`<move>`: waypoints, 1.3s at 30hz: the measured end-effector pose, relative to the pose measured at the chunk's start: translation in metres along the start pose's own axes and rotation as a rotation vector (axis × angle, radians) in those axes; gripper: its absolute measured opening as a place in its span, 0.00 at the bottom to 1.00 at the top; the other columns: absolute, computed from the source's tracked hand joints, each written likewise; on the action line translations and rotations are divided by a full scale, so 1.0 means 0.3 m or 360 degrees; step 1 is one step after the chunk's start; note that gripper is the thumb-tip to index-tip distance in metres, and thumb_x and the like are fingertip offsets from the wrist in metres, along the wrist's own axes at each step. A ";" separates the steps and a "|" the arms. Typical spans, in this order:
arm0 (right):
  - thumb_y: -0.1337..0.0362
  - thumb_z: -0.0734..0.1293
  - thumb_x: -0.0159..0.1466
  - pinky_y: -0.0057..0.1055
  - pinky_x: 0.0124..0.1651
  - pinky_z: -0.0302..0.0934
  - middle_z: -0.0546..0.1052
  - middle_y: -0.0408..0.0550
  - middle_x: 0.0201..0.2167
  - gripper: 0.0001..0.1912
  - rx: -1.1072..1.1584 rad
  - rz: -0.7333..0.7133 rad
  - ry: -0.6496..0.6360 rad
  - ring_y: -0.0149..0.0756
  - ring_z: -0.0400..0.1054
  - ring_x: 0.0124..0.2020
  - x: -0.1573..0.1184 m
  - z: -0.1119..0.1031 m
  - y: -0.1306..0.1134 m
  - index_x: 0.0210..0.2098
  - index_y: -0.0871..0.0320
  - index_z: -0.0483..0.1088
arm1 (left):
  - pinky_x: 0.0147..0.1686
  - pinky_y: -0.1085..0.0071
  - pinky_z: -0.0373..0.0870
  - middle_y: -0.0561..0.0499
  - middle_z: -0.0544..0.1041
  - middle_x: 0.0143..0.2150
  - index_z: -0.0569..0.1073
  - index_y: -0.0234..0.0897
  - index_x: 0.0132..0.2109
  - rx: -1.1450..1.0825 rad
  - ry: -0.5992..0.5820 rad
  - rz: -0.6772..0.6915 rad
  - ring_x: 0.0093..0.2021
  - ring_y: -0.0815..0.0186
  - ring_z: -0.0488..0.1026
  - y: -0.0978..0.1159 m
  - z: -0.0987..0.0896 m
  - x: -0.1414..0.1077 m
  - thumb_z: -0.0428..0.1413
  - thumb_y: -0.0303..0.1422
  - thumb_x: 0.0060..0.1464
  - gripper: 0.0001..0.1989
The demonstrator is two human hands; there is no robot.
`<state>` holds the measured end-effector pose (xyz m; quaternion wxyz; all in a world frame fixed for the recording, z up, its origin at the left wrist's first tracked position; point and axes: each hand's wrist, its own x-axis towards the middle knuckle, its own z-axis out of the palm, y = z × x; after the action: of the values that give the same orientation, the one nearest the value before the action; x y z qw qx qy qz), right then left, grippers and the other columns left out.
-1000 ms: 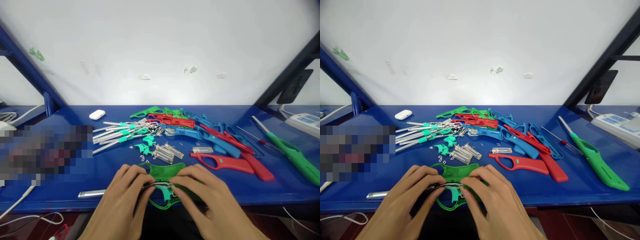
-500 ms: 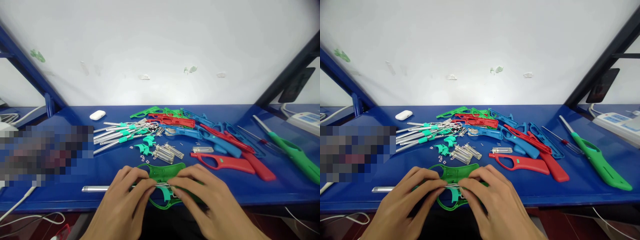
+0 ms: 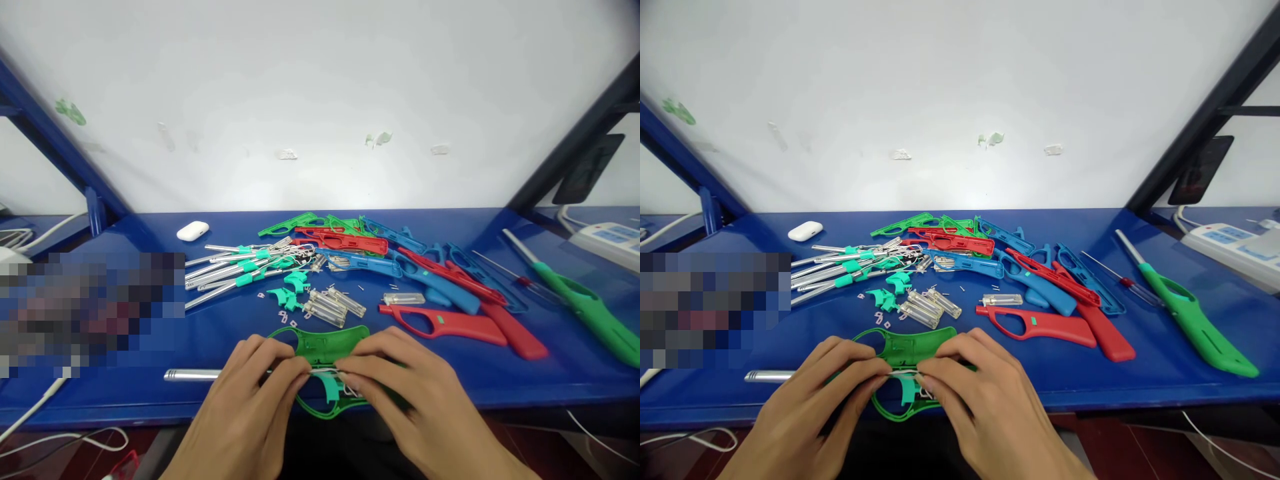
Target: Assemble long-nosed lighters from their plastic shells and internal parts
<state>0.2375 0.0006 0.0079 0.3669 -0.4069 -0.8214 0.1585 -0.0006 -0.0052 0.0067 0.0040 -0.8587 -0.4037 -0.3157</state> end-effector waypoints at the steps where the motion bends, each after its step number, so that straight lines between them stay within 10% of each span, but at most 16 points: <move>1: 0.63 0.65 0.76 0.27 0.42 0.73 0.81 0.41 0.39 0.10 -0.0001 -0.0016 0.0025 0.32 0.76 0.38 0.004 -0.001 0.000 0.45 0.47 0.80 | 0.42 0.66 0.70 0.49 0.74 0.43 0.72 0.38 0.49 0.0014 -0.0015 -0.0002 0.43 0.63 0.67 -0.001 0.000 -0.001 0.51 0.17 0.67 0.13; 25: 0.68 0.62 0.76 0.31 0.45 0.73 0.84 0.42 0.39 0.11 -0.0148 -0.0056 0.0127 0.32 0.78 0.38 0.008 0.026 0.013 0.44 0.54 0.78 | 0.44 0.66 0.73 0.47 0.75 0.45 0.74 0.36 0.58 0.0220 -0.0117 0.0156 0.43 0.62 0.68 -0.009 -0.016 -0.003 0.47 0.13 0.61 0.25; 39: 0.69 0.57 0.77 0.35 0.49 0.71 0.81 0.47 0.48 0.17 -0.0348 -0.0356 -0.0183 0.36 0.75 0.45 -0.018 -0.031 0.043 0.57 0.52 0.74 | 0.41 0.69 0.73 0.49 0.78 0.43 0.75 0.39 0.55 0.0185 -0.0067 0.0142 0.41 0.63 0.70 -0.004 -0.015 0.017 0.47 0.12 0.60 0.24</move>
<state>0.2536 0.0042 0.0045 0.2880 -0.3409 -0.8935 0.0494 -0.0014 -0.0021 0.0129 0.0592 -0.8806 -0.3827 -0.2731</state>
